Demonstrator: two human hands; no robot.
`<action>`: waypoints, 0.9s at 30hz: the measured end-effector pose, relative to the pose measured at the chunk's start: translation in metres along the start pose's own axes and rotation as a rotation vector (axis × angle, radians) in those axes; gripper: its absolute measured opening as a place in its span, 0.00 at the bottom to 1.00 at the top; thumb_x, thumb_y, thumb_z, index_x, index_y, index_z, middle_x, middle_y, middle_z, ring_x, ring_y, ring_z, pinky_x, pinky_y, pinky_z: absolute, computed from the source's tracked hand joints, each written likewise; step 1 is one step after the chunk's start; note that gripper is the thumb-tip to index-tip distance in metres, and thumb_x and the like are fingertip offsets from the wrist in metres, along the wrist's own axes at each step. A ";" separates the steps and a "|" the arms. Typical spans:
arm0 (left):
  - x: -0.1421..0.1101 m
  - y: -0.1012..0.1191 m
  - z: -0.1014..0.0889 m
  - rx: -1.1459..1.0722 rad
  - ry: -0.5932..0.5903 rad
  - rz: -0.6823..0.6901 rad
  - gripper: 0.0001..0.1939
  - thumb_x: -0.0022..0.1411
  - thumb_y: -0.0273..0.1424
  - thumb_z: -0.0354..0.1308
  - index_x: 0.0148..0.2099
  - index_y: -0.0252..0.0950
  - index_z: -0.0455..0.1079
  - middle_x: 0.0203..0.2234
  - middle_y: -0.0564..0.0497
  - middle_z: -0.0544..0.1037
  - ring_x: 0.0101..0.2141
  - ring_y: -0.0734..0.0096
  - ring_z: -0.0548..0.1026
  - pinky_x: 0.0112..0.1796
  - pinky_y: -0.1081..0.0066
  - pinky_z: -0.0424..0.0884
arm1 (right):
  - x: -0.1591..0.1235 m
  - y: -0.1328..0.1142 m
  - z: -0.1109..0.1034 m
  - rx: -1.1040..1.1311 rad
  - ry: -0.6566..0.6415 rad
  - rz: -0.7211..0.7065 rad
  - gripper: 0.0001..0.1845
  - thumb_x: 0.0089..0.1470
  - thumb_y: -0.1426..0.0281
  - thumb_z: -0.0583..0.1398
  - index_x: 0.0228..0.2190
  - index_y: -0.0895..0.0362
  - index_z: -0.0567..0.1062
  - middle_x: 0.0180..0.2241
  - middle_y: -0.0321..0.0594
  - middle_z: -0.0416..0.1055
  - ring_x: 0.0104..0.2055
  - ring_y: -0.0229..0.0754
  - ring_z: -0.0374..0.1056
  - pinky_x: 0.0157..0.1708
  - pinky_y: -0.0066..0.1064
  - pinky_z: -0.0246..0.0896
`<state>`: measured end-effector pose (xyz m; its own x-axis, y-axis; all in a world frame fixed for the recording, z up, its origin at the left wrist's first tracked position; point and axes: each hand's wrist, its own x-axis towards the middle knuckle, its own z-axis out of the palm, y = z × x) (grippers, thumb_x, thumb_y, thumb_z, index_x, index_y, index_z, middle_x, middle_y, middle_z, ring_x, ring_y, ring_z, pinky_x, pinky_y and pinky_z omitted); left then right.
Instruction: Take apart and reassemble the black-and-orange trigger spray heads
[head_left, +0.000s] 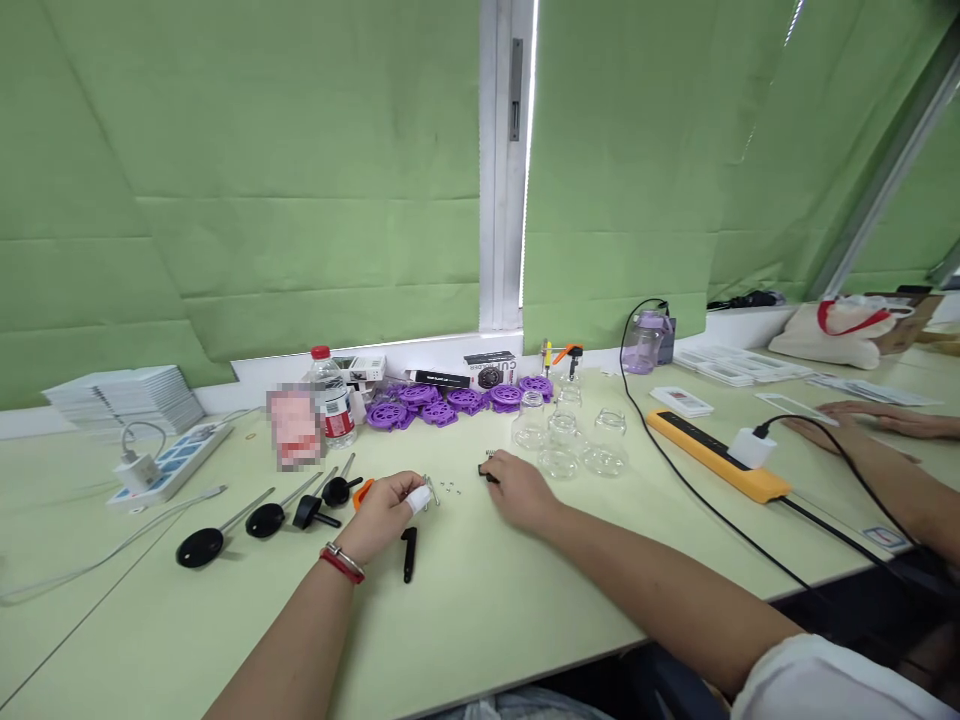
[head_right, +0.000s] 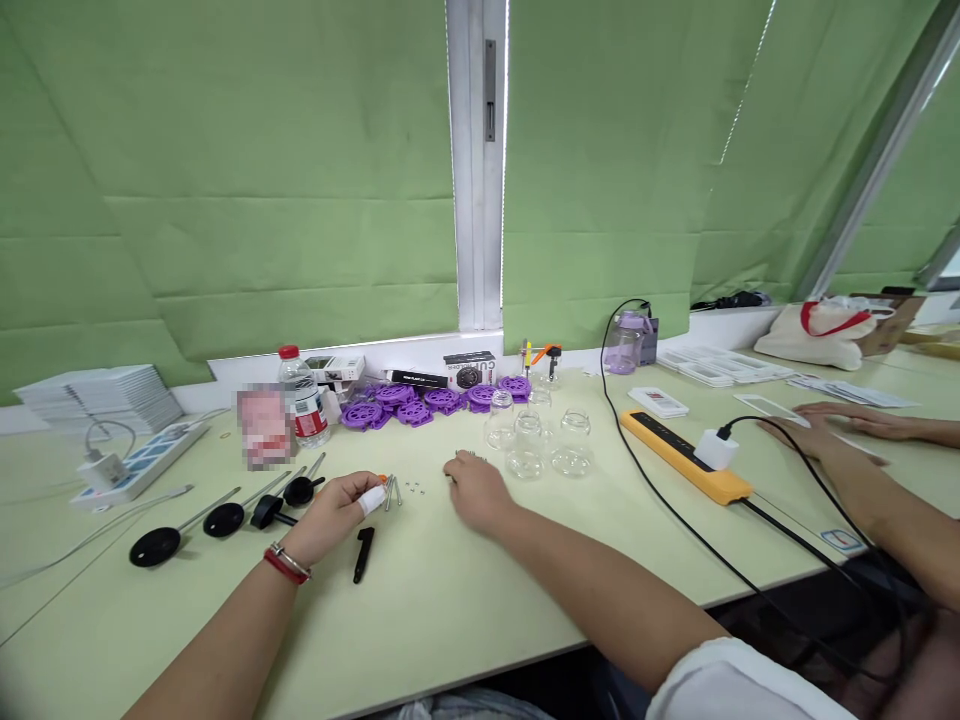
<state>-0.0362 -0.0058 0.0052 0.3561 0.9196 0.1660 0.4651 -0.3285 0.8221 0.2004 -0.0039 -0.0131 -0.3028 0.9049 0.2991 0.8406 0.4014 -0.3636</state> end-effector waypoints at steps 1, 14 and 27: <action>0.000 0.001 0.001 -0.008 0.001 0.003 0.13 0.56 0.40 0.52 0.32 0.35 0.69 0.24 0.53 0.71 0.27 0.73 0.66 0.30 0.74 0.62 | 0.002 0.009 -0.004 -0.077 -0.026 0.003 0.16 0.51 0.80 0.52 0.40 0.55 0.72 0.39 0.42 0.66 0.39 0.42 0.63 0.37 0.30 0.55; -0.002 0.001 0.007 -0.001 -0.024 0.033 0.13 0.57 0.39 0.52 0.31 0.34 0.68 0.23 0.54 0.69 0.24 0.76 0.63 0.27 0.75 0.59 | -0.004 0.018 -0.009 -0.292 -0.132 -0.202 0.14 0.47 0.83 0.51 0.33 0.58 0.72 0.34 0.46 0.70 0.36 0.46 0.64 0.32 0.32 0.52; -0.007 0.015 0.017 0.016 -0.215 0.174 0.14 0.56 0.34 0.55 0.45 0.37 0.72 0.33 0.48 0.74 0.31 0.71 0.68 0.34 0.72 0.65 | -0.014 -0.033 0.031 1.112 -0.190 0.045 0.13 0.40 0.77 0.60 0.31 0.57 0.65 0.26 0.31 0.64 0.26 0.32 0.61 0.28 0.25 0.56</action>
<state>-0.0182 -0.0208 0.0071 0.5952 0.7825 0.1830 0.3942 -0.4827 0.7820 0.1627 -0.0259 -0.0328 -0.4258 0.8903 0.1612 0.0143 0.1847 -0.9827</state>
